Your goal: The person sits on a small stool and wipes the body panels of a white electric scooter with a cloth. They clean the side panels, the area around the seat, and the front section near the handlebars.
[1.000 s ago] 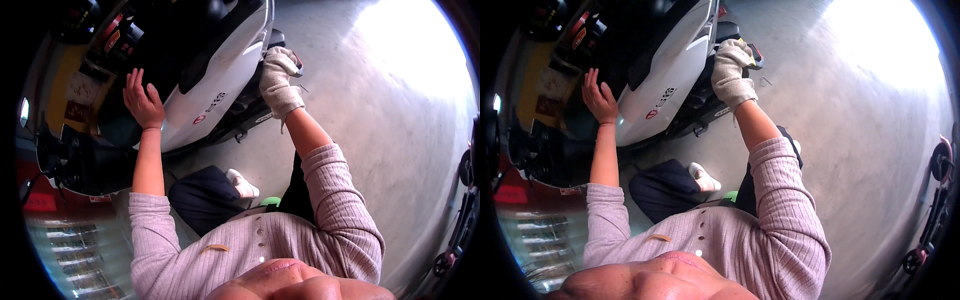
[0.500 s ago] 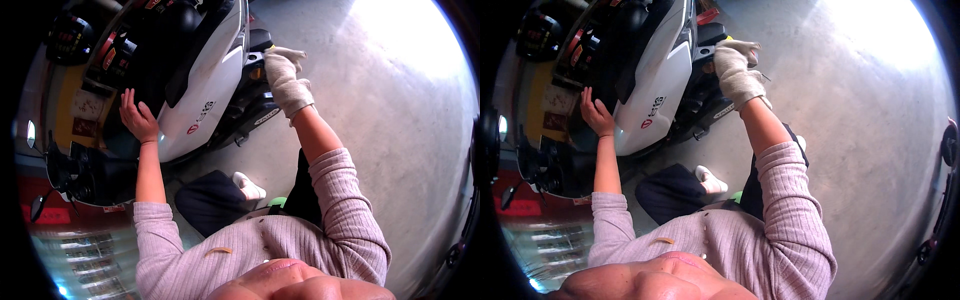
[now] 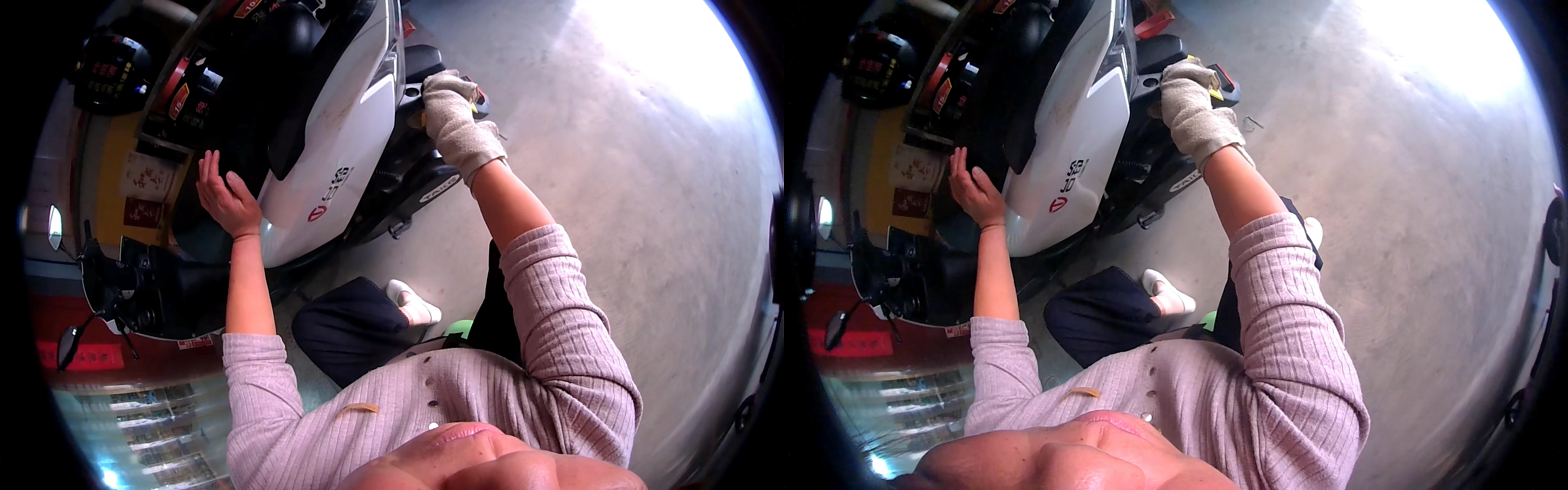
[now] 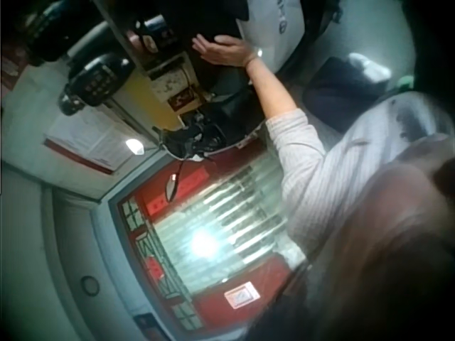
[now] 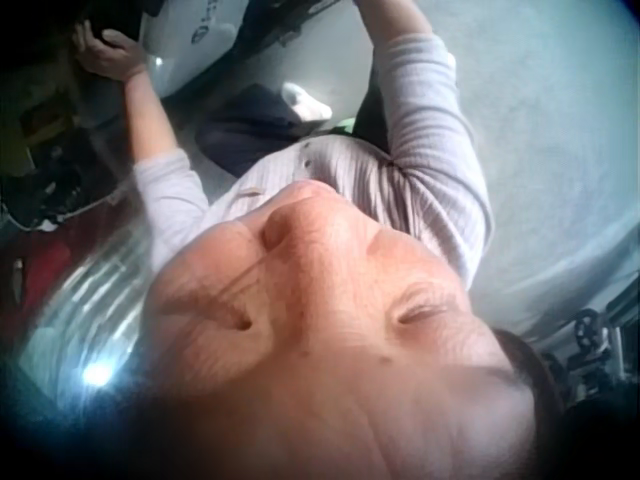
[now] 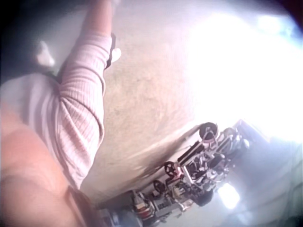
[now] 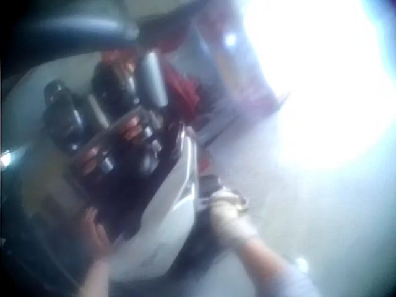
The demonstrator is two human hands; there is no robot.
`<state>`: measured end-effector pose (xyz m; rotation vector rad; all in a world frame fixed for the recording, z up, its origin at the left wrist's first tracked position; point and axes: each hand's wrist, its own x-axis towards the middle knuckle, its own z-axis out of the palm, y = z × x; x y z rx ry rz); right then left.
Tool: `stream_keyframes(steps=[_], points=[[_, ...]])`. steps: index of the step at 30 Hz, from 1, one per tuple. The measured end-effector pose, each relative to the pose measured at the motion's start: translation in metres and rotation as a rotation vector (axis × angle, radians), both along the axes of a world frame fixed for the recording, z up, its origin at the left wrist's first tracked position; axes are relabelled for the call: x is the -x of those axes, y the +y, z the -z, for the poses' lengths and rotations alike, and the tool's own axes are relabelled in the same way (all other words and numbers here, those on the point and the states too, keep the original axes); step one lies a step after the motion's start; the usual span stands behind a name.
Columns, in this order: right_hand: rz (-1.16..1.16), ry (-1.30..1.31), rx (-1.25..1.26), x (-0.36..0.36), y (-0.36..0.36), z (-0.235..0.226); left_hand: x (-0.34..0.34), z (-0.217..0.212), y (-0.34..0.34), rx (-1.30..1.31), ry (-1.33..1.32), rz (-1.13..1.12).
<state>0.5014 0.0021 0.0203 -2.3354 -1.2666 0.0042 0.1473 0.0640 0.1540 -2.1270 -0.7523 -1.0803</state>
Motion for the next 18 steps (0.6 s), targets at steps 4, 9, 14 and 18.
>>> stream_keyframes(steps=[4,9,14,18], points=[[0.024,-0.053,0.285,-0.008,0.011,0.003,-0.005,0.001,0.005,0.005,0.003,0.002],[-0.207,-0.081,0.557,0.003,-0.044,-0.017,0.005,0.000,0.004,0.012,-0.001,-0.003],[0.213,0.573,0.019,-0.027,-0.060,0.033,-0.001,0.002,0.004,0.013,0.002,-0.001],[0.179,0.755,-0.399,-0.044,-0.008,0.047,-0.002,0.001,0.003,0.012,0.025,0.018]])
